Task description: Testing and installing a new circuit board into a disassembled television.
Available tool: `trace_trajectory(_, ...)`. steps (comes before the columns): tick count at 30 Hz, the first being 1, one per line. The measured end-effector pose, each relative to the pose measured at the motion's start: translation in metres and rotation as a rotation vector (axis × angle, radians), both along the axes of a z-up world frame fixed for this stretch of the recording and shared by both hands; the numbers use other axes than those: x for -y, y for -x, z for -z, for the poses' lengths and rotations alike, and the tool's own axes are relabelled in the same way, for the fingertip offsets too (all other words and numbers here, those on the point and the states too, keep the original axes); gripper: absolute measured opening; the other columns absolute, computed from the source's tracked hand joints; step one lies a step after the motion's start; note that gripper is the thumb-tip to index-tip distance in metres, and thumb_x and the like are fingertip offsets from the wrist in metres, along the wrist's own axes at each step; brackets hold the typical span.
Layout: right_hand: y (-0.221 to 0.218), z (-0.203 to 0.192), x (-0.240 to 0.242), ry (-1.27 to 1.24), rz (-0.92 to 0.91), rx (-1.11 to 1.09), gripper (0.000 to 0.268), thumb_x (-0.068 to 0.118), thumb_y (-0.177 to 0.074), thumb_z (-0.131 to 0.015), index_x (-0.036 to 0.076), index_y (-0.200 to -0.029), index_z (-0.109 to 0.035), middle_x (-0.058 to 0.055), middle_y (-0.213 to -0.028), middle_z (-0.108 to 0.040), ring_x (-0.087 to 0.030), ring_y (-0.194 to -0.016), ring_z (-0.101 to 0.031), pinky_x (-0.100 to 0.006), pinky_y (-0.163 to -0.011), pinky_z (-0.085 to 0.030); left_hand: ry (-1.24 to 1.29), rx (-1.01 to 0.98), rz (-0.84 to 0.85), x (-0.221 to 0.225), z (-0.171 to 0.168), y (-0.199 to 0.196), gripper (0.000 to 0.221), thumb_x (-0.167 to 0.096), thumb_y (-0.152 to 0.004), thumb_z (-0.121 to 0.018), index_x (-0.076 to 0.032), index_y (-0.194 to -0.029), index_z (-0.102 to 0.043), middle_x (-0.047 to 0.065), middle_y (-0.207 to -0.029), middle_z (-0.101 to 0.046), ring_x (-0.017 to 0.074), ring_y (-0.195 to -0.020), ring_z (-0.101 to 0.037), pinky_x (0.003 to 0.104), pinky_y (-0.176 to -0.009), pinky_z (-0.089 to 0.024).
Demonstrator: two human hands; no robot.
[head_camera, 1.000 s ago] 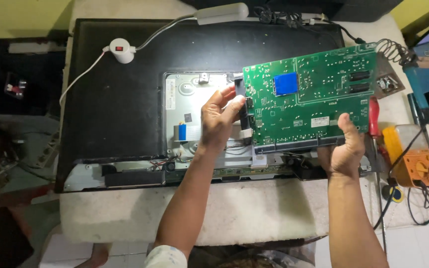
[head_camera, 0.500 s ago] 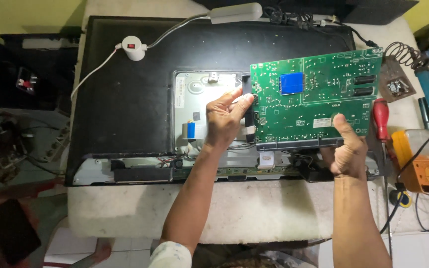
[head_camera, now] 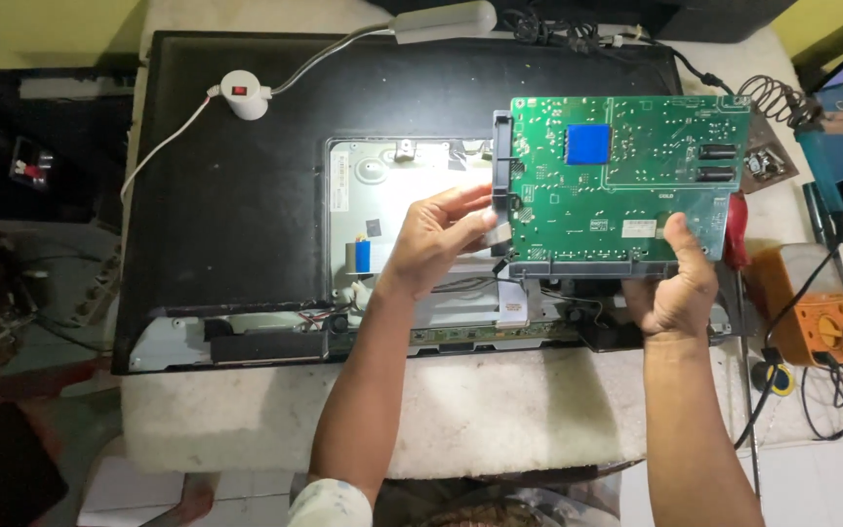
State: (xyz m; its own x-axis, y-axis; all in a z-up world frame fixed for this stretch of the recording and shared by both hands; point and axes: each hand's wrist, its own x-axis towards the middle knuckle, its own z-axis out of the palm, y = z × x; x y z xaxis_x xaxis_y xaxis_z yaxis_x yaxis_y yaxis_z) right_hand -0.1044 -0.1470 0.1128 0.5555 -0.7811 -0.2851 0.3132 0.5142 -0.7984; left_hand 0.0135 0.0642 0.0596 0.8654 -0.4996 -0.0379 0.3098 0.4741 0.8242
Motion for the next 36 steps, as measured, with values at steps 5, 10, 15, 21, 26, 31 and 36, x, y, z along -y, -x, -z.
trace_trajectory(5,0.003,-0.001,-0.010,0.113,0.089,-0.083,0.033,0.018,-0.080,-0.088,0.015,-0.109,-0.073,-0.006,-0.098,-0.074,-0.024,-0.091,-0.079,-0.040,-0.083,-0.073,-0.040,-0.003,0.011,-0.006,-0.005,0.000,0.043,-0.005,-0.088,-0.078,-0.002,-0.130,-0.068,0.023,-0.113,-0.074,0.0264,-0.094,-0.075,0.040,-0.078,-0.066)
trace_trajectory(10,0.002,0.028,0.030,0.177,0.083,-0.127,0.036,0.020,-0.081,-0.090,0.016,-0.111,-0.070,-0.006,-0.100,-0.073,-0.023,-0.095,-0.078,-0.041,-0.086,-0.073,-0.093,0.055,-0.003,0.000,0.005,-0.006,0.041,-0.004,-0.092,-0.076,-0.001,-0.132,-0.067,0.026,-0.116,-0.073,0.0312,-0.093,-0.076,0.044,-0.079,-0.064)
trace_trajectory(15,0.004,0.007,0.002,0.052,0.120,-0.096,0.030,0.018,-0.078,-0.091,0.014,-0.103,-0.075,-0.008,-0.094,-0.073,-0.026,-0.088,-0.078,-0.041,-0.078,-0.071,-0.067,0.001,-0.006,0.002,0.000,0.000,0.041,-0.006,-0.093,-0.073,-0.001,-0.133,-0.065,0.022,-0.116,-0.074,0.0243,-0.096,-0.074,0.040,-0.079,-0.066)
trace_trajectory(21,0.000,0.015,0.012,0.048,0.133,-0.068,0.036,0.017,-0.077,-0.091,0.015,-0.109,-0.074,-0.010,-0.098,-0.074,-0.030,-0.091,-0.078,-0.045,-0.081,-0.072,-0.118,0.133,0.043,-0.002,-0.014,0.006,0.064,-0.008,-0.077,-0.090,-0.010,-0.136,-0.066,0.015,-0.121,-0.072,0.0181,-0.101,-0.066,0.041,-0.083,-0.064)
trace_trajectory(26,-0.002,-0.005,0.002,0.066,0.121,-0.078,0.035,0.015,-0.075,-0.090,0.011,-0.106,-0.074,-0.012,-0.096,-0.074,-0.029,-0.086,-0.077,-0.045,-0.078,-0.071,-0.154,0.142,0.060,-0.002,-0.025,0.007,0.076,-0.002,-0.077,-0.087,-0.007,-0.145,-0.055,0.020,-0.126,-0.070,0.0230,-0.100,-0.069,0.041,-0.081,-0.065)
trace_trajectory(31,0.003,0.014,0.021,0.070,0.104,-0.095,0.038,0.019,-0.077,-0.091,0.011,-0.108,-0.073,-0.011,-0.096,-0.072,-0.028,-0.087,-0.077,-0.046,-0.079,-0.071,-0.174,0.182,0.033,0.003,-0.019,0.008,0.075,-0.003,-0.078,-0.088,-0.007,-0.145,-0.055,0.023,-0.123,-0.071,0.0278,-0.098,-0.072,0.043,-0.079,-0.065)
trace_trajectory(36,0.003,0.017,0.021,0.043,0.090,-0.108,0.038,0.019,-0.077,-0.091,0.010,-0.109,-0.073,-0.013,-0.097,-0.073,-0.030,-0.089,-0.077,-0.046,-0.078,-0.070,-0.165,0.180,0.040,0.004,-0.020,0.008,0.074,-0.005,-0.079,-0.088,-0.008,-0.146,-0.056,0.025,-0.124,-0.070,0.0302,-0.099,-0.072,0.044,-0.079,-0.065)
